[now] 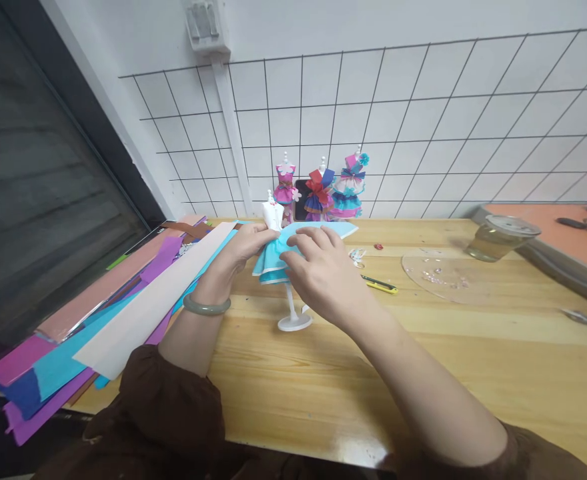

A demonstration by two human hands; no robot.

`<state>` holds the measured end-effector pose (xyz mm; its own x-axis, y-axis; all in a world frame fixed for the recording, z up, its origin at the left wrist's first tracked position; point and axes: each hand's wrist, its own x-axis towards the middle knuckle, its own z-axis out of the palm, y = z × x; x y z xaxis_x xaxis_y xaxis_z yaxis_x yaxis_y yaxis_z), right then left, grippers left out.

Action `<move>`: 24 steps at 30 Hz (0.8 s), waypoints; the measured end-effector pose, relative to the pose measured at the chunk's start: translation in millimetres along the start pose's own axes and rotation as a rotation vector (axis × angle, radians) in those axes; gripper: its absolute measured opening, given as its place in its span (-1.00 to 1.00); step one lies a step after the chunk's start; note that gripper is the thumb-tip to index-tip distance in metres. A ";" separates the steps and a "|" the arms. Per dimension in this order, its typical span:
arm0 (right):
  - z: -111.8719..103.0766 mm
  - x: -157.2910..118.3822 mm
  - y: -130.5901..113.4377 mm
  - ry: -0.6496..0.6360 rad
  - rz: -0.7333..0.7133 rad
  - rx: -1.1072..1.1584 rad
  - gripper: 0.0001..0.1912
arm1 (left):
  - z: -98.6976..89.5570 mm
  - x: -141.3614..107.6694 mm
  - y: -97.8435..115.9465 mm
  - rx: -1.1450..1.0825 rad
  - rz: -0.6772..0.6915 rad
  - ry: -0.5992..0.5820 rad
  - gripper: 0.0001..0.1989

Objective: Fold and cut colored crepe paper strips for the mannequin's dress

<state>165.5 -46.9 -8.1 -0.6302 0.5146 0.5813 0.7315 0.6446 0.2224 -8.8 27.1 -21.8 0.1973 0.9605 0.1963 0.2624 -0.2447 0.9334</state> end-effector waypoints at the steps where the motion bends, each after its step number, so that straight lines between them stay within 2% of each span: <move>1: 1.6 0.5 -0.8 0.001 -0.004 -0.022 -0.79 | -0.1 0.2 -0.4 -0.001 0.000 -0.008 -0.83; 8: 7.5 -0.1 -2.8 0.028 -0.028 -0.127 -0.74 | -2.1 4.7 -5.5 -0.023 -0.018 0.005 -0.80; 17: 26.8 -6.4 6.6 0.374 -0.104 -0.088 -0.87 | -7.9 4.5 -1.6 -0.120 -0.021 0.058 -0.76; 24: 31.5 -9.9 11.1 0.462 -0.115 0.013 -0.80 | -8.6 0.4 6.2 -0.167 0.001 0.078 -0.81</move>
<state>171.6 -27.0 -36.1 -0.5227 0.1361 0.8416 0.6586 0.6913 0.2972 -15.2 27.1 -13.3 0.1221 0.9692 0.2138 0.1001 -0.2263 0.9689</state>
